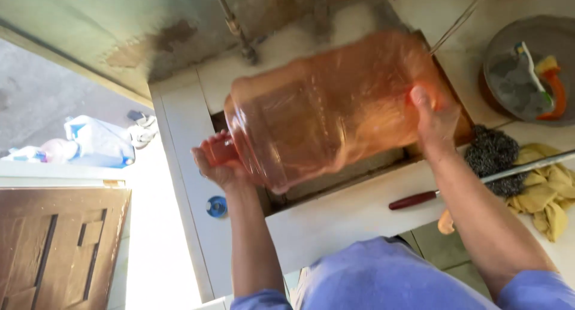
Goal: Scrubbing the interior of a large plastic water jug with a long brush and cleaning the cap in a sink.
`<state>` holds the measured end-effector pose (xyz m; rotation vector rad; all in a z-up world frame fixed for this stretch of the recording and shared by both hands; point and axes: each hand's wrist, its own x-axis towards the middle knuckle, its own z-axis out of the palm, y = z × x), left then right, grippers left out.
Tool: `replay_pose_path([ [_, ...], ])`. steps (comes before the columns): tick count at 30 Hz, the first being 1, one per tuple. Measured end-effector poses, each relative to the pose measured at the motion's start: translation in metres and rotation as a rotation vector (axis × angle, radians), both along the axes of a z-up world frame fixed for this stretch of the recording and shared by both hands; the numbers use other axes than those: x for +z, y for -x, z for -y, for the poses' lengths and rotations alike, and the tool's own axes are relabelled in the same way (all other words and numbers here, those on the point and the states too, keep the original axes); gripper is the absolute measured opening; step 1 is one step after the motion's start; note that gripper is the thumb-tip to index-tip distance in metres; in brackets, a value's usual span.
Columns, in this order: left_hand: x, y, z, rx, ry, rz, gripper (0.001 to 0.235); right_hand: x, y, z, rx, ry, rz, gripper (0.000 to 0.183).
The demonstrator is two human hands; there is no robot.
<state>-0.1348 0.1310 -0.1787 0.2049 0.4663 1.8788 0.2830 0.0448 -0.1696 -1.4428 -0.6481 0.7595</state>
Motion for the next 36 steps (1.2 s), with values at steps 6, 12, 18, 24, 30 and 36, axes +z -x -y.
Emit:
replay_pose_path([
  [6, -0.074, -0.062, -0.009, -0.155, 0.373, 0.157, 0.057, 0.105, 0.013, 0.017, 0.116, -0.337, 0.610, 0.059],
  [12, -0.310, -0.116, -0.041, -0.055, -0.227, 0.539, 0.021, 0.181, 0.109, -0.005, 0.503, -0.512, 0.616, 0.069],
  [18, -0.185, -0.140, -0.012, 0.063, 0.610, 0.303, 0.027, 0.180, 0.147, -0.024, 0.709, -0.613, 0.722, 0.076],
  [24, -0.163, -0.169, 0.006, 0.031, 0.610, 0.302, 0.026, 0.182, 0.121, -0.025, 0.771, -0.645, 0.923, 0.083],
  [30, -0.141, -0.218, 0.016, -0.077, 0.587, 0.303, 0.025, 0.226, 0.097, -0.017, 0.761, -0.635, 1.143, 0.090],
  [36, -0.130, -0.213, 0.020, -0.120, 0.541, 0.305, 0.025, 0.271, 0.118, -0.008, 0.528, -0.620, 1.860, 0.096],
])
